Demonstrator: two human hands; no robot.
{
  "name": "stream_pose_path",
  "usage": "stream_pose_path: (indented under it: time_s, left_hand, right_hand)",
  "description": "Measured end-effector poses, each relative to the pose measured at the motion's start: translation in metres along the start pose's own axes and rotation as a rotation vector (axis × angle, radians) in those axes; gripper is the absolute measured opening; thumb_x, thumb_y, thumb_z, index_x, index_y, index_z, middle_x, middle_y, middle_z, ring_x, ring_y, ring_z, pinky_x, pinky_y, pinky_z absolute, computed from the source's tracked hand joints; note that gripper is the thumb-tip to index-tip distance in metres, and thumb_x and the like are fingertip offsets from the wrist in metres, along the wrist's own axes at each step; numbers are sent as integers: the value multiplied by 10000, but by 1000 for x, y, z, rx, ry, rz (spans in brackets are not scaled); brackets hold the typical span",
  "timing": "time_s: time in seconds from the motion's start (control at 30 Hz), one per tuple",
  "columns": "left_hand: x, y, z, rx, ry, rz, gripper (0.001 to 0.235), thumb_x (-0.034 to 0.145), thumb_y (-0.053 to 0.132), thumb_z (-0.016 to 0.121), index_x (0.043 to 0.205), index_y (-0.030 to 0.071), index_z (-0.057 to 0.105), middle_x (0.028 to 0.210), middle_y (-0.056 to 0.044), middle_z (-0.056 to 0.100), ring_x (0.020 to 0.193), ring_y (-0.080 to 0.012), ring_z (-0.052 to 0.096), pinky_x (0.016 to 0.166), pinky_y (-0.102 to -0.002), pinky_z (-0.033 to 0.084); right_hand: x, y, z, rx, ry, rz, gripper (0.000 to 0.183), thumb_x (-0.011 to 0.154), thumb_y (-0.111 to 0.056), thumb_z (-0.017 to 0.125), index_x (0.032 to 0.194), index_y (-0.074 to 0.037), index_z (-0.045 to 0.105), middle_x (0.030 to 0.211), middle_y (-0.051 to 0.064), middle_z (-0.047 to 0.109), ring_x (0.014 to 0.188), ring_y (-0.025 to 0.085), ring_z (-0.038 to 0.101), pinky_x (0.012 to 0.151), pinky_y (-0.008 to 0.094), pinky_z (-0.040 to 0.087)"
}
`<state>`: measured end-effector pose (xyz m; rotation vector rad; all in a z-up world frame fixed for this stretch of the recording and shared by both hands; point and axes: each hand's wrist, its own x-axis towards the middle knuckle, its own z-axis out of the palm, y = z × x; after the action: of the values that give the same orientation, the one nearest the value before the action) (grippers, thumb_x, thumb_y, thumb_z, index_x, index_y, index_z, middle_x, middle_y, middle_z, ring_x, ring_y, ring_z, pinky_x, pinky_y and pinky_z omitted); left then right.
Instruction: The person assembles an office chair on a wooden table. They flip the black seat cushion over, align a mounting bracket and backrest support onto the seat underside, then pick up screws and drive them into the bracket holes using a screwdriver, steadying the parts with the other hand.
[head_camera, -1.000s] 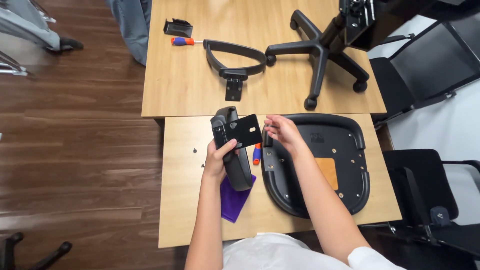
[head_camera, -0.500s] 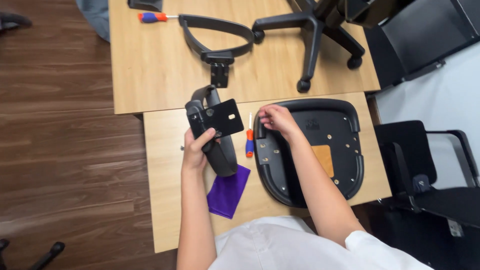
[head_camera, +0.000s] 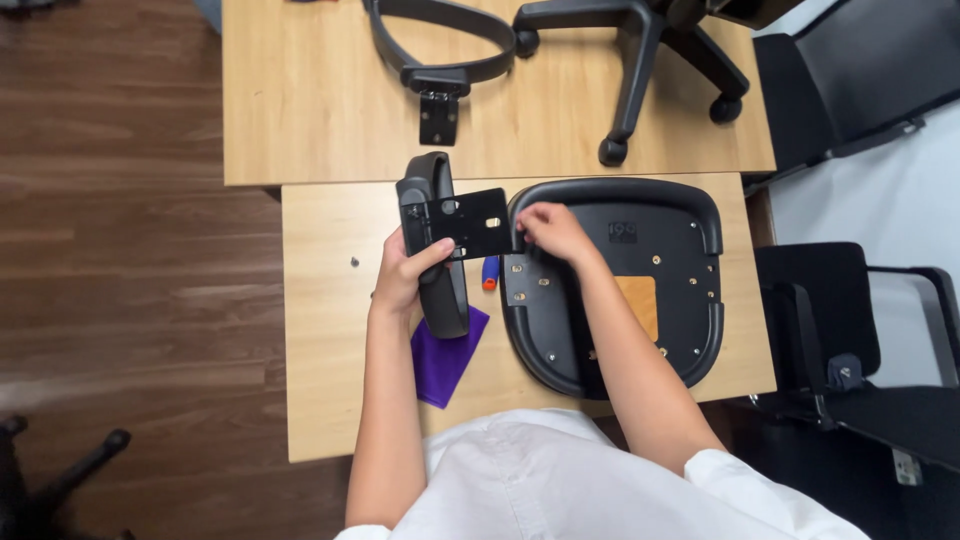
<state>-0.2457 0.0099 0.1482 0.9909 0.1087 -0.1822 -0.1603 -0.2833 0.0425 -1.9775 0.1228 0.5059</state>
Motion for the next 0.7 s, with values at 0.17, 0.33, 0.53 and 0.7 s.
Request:
stream_pose_path:
  time_s: [0.17, 0.33, 0.53, 0.7]
  left_hand:
    - [-8, -7, 2, 101, -13, -16, 296, 799, 91, 808, 1026, -4, 643, 819, -46, 662, 683, -123, 619, 626, -273, 519]
    - [-29, -11, 5, 115, -29, -44, 305, 777, 89, 795, 1034, -2, 657, 826, -44, 685, 681, -122, 629, 628, -269, 521]
    - [-44, -22, 5, 103, -30, -1, 385, 714, 76, 787, 1069, -6, 663, 904, -32, 698, 794, -115, 651, 757, -259, 537]
    - [-49, -29, 10, 171, 22, -6, 390, 705, 62, 806, 1061, 0, 660, 909, -27, 691, 810, -111, 639, 762, -256, 525]
  right_hand:
    - [-8, -21, -14, -21, -45, -137, 210, 984, -186, 625, 1064, -22, 728, 930, 29, 762, 778, 101, 696, 723, 267, 568]
    - [4, -38, -39, -463, -53, -322, 257, 949, -193, 671, 1140, -36, 742, 976, 143, 760, 860, 245, 720, 817, 365, 575]
    - [51, -51, -56, -697, -88, -499, 552, 759, -218, 727, 1283, -55, 670, 1260, 207, 688, 1192, 387, 623, 1007, 437, 489]
    - [78, -46, -44, -967, -355, -207, 732, 781, -568, 745, 1346, -113, 650, 1297, 184, 686, 1227, 356, 638, 1062, 419, 493]
